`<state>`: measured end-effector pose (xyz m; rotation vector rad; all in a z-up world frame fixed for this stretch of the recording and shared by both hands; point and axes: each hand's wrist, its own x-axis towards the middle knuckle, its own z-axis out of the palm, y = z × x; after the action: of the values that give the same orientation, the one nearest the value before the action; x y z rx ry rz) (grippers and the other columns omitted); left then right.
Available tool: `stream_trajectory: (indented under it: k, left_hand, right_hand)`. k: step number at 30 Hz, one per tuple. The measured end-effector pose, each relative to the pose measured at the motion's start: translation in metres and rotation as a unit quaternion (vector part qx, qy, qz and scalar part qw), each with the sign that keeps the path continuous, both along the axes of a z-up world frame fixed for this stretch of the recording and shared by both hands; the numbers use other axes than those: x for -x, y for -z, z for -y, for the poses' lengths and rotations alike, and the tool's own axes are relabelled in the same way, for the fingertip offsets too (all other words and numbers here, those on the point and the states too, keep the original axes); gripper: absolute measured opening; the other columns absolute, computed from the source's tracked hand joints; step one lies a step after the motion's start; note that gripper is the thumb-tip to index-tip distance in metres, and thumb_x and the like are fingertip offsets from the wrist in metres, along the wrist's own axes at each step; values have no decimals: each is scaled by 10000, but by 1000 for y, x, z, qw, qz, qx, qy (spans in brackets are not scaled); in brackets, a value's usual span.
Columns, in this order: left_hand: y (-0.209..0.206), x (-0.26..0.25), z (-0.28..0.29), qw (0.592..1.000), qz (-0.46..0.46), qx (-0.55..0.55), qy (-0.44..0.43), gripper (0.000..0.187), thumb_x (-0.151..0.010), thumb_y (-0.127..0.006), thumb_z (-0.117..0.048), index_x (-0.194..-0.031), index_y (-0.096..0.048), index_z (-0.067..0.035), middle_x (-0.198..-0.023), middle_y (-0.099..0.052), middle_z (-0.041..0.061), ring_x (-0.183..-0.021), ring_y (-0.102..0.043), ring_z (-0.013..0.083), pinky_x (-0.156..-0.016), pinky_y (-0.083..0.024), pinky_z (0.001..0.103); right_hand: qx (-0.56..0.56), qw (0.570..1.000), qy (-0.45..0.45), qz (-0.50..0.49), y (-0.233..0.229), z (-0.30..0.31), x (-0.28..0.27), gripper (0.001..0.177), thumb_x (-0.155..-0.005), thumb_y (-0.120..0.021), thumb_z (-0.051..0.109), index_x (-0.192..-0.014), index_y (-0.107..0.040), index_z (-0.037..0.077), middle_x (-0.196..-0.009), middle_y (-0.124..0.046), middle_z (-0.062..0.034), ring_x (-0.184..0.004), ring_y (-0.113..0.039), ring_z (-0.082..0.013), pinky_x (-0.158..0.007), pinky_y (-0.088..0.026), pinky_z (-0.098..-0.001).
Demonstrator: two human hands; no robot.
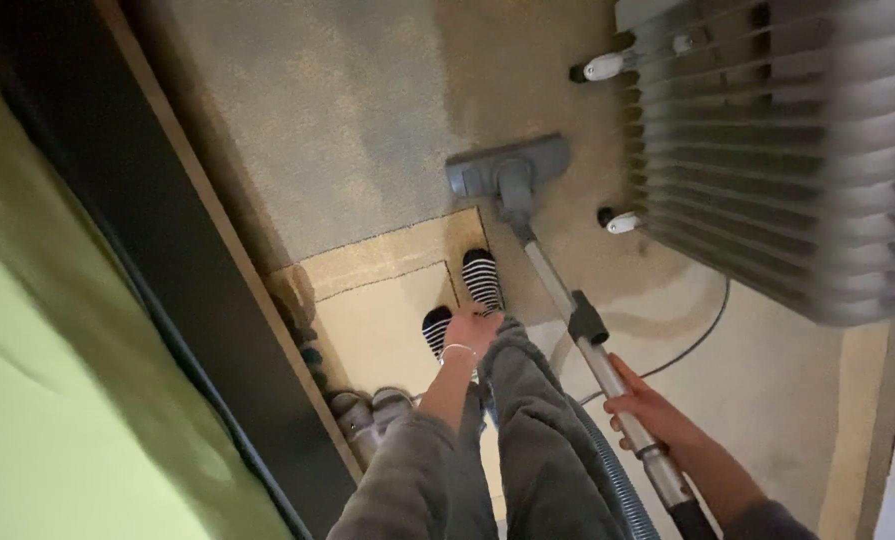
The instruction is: Vacuuming a rug and floor area using a canister vacuum and switching between the floor head and crevice tool.
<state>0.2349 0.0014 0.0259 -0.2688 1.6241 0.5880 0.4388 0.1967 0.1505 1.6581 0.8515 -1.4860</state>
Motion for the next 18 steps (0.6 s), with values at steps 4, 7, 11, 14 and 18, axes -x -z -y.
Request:
stream_trajectory:
  k: [4,7,11,14,18]
  left_hand:
    - [-10,-20,-3,1000,15,-10,-26,403,-890,-590,-305,-1258,-648,-152,-745,-689,34,-658,-598,200,-666,-485,387]
    - [33,-54,19,999,-30,-24,-5,535,-834,-651,-475,-1268,-659,-163,-915,-783,36,-921,-730,222,-873,-535,386]
    - [41,-71,44,988,10,-110,-111,664,-854,-733,-426,-1360,-572,-27,-1075,-765,146,-913,-772,247,-967,-545,392]
    - [46,-80,44,985,8,-119,-122,642,-822,-763,-425,-1318,-618,-45,-1001,-774,92,-805,-774,194,-946,-561,325]
    - [59,-96,47,991,-34,-108,-65,548,-893,-671,-473,-1280,-679,-85,-1105,-751,161,-1011,-731,358,-922,-563,427]
  right_hand:
    - [-50,992,-115,-29,1,40,-38,830,-897,-630,182,-1623,-300,413,-1701,-317,12,-1412,-502,-267,-1146,-418,-402]
    - [-89,957,-160,-225,67,65,-111,830,-949,-609,176,-1650,-171,248,-1737,-171,52,-1574,-229,-176,-1165,-353,-394]
    - [-181,890,-157,-389,97,72,-81,794,-916,-672,108,-1623,-311,98,-1687,-246,-176,-1529,-183,-335,-1233,-156,-555]
    - [-118,942,-184,-256,76,58,4,800,-977,-633,170,-1665,-255,319,-1717,-226,5,-1569,-183,-256,-1257,-186,-483]
    - [-133,937,-268,-181,56,49,72,838,-895,-716,343,-1634,-321,325,-1659,-351,-91,-1509,-352,-341,-1206,-336,-528]
